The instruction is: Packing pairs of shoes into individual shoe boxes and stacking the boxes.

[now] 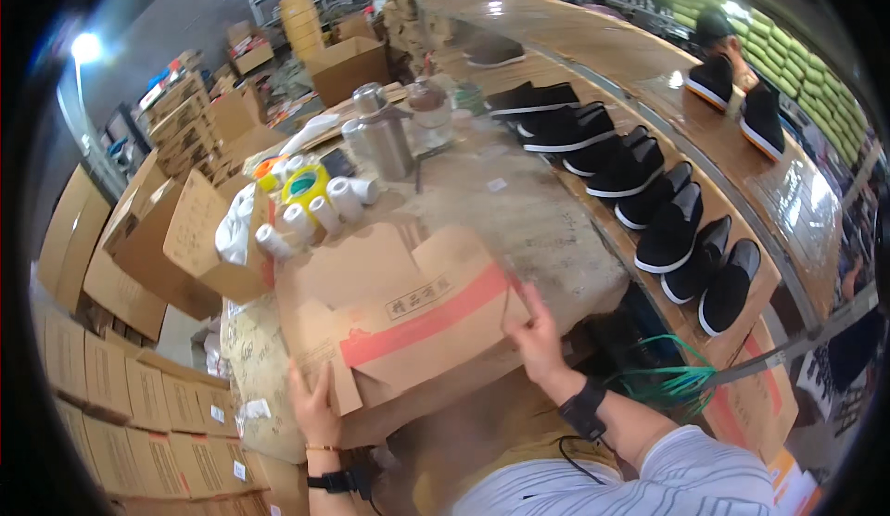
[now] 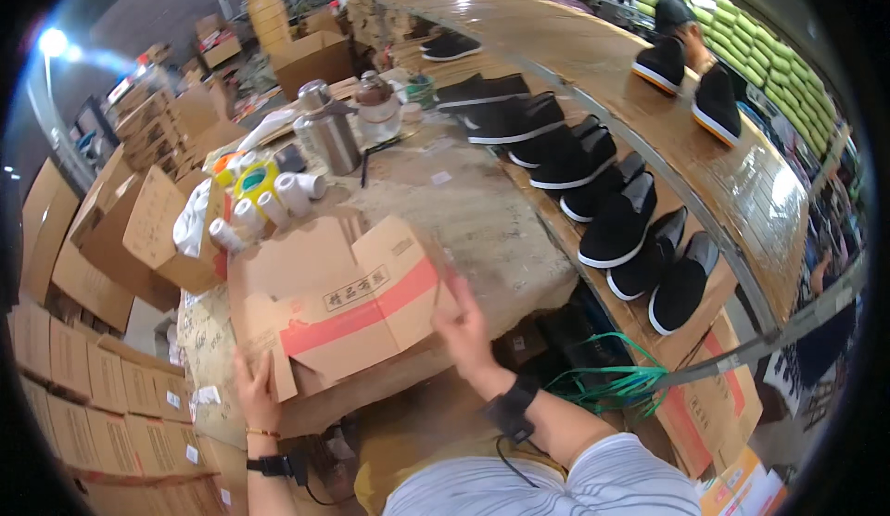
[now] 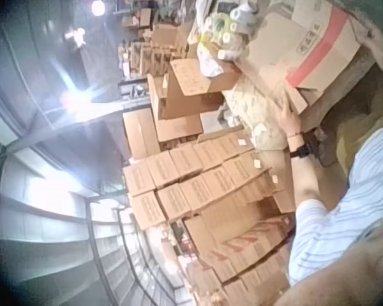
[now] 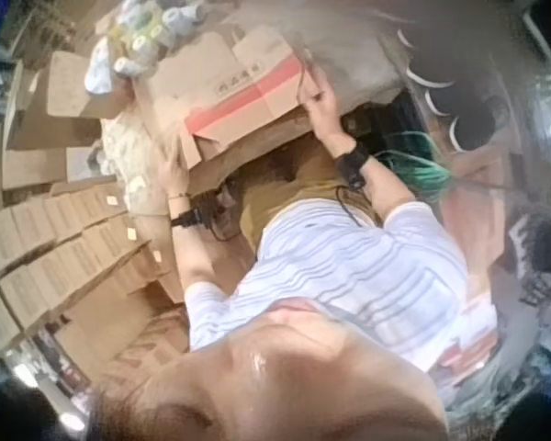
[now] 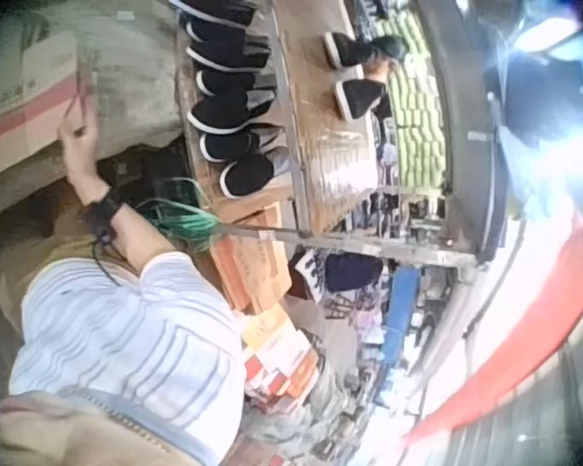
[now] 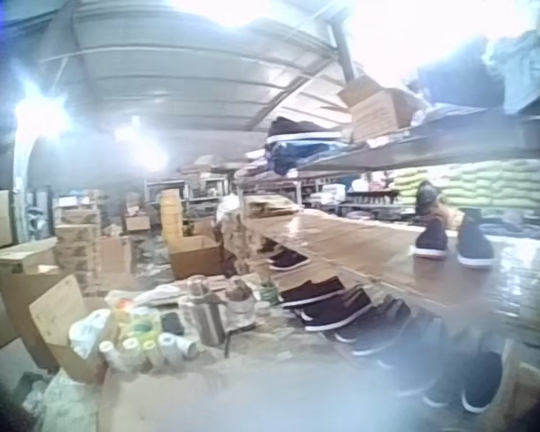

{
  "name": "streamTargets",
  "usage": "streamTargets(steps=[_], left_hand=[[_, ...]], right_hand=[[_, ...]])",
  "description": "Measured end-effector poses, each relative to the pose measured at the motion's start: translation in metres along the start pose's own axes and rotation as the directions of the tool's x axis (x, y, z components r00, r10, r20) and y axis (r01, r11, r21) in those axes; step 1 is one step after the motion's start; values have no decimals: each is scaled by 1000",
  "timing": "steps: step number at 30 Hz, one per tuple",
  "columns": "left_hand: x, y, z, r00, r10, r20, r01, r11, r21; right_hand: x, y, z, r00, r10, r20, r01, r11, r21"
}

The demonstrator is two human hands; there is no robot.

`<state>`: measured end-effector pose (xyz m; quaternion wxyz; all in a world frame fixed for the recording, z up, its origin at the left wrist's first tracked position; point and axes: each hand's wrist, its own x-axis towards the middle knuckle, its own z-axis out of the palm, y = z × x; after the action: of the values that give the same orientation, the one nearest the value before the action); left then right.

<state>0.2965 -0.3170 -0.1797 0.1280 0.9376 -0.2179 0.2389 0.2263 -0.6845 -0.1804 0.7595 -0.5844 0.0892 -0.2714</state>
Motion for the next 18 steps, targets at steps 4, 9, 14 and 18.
streamTargets(steps=[4,9,14,18], left_hand=[[1,13,17,992,-93,87,104,985,-135],[-7,9,14,987,-145,64,154,973,-170],[-12,3,19,993,-68,-99,58,993,-100],[-41,-33,34,586,-799,138,762,484,-430]], right_hand=[[22,2,-38,896,443,17,-418,832,364],[35,16,-33,751,583,311,-659,630,410],[22,23,-34,761,492,422,-648,595,476],[10,-4,10,770,-25,637,236,939,-248]])
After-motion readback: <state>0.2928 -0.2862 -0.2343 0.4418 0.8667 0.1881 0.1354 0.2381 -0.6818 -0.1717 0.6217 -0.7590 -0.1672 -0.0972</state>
